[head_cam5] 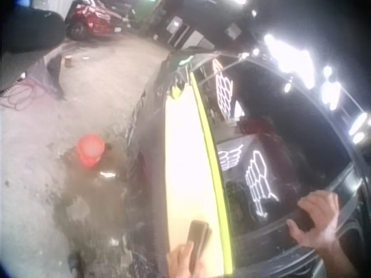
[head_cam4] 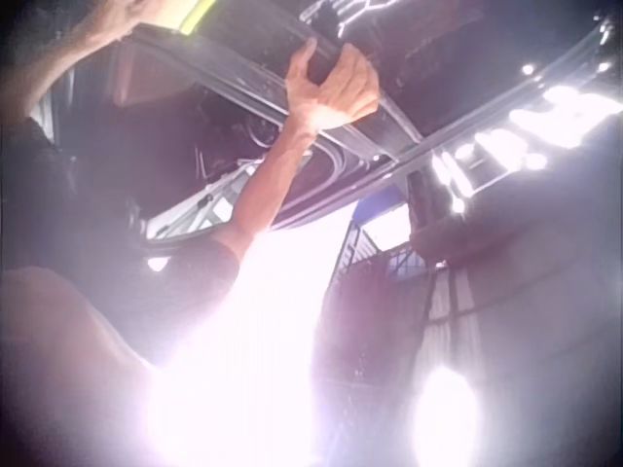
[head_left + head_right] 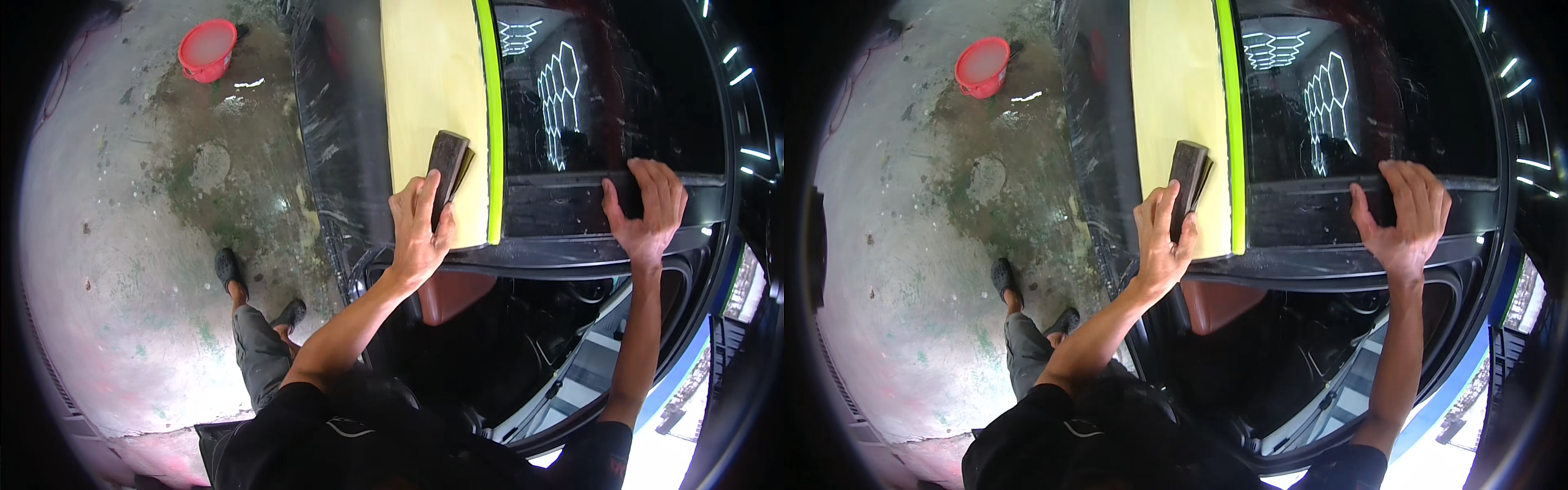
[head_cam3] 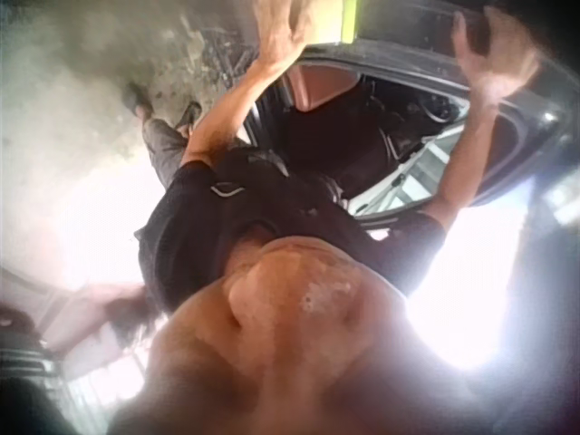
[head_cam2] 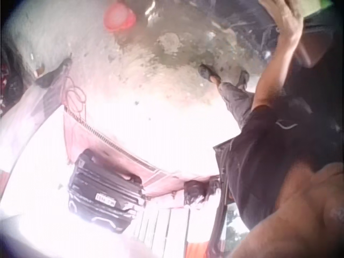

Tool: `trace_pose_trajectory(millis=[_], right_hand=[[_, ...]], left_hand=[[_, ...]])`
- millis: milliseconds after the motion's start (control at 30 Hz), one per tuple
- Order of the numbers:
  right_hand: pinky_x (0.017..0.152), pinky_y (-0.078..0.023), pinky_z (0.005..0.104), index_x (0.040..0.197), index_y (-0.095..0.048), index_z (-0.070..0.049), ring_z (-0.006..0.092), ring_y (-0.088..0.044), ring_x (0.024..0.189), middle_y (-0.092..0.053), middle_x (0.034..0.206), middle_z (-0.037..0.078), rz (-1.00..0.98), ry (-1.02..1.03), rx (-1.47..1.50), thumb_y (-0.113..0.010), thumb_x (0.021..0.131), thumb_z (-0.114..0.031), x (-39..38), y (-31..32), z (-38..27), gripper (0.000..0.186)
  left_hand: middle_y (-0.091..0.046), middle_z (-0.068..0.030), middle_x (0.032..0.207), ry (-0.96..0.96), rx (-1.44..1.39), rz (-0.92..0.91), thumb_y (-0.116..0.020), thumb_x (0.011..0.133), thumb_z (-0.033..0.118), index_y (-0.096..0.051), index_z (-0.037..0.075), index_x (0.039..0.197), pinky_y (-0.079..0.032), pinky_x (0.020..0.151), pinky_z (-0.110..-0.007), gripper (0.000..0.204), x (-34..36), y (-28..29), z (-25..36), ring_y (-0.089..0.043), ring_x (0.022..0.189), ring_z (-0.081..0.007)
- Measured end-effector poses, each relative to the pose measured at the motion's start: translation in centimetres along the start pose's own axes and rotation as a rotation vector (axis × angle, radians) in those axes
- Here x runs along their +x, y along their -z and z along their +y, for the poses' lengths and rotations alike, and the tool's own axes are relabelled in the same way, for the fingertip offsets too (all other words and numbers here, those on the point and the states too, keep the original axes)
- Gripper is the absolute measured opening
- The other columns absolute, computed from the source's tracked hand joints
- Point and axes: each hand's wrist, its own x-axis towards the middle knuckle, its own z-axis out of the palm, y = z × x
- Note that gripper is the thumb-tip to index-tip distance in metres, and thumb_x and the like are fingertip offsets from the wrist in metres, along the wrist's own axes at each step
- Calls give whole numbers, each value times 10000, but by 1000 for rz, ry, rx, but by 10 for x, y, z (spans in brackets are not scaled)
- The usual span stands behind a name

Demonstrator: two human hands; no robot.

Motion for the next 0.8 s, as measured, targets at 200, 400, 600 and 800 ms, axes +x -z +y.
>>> trace_pose_trajectory(millis=[200, 400, 600, 800], right_hand=[[945, -501, 384, 1077, -764, -95, 249, -683, 1084, -748, 1085, 39, 37, 32, -38, -909, 738, -215, -2, -5, 2, 387], [962, -508, 389, 1059, -788, -118, 224, -678, 1106, -760, 1094, 20, 23, -11, -92, -910, 753, -284, -9, -5, 4, 369], [959, -505, 379, 1045, -786, -124, 217, -678, 1095, -756, 1086, 14, 81, -2, -26, -908, 744, -277, -6, -5, 1, 359], [954, -507, 380, 1040, -777, -128, 216, -680, 1078, -754, 1077, -1, 117, 31, -29, -897, 750, -282, -8, -8, 2, 350]], left_hand=[[-533, -266, 1343, 362, -52, -155, -497, 1073, 206, -445, 25, 1541, -448, 1105, -533, 505, 215, 7, 1, -512, 1258, -381], [-621, -213, 1289, 3, 22, -39, -646, 997, 227, -503, 51, 1513, -372, 1071, -554, 564, 6, -9, -1, -569, 1177, -385], [-636, -241, 1168, -28, 79, 109, -643, 1002, 268, -569, -6, 1437, -405, 1024, -491, 519, 43, -17, 11, -571, 1130, -366], [-566, -283, 1241, 232, -80, 0, -573, 1031, 245, -502, 48, 1510, -448, 1025, -513, 522, 118, 4, 48, -541, 1152, -396]])
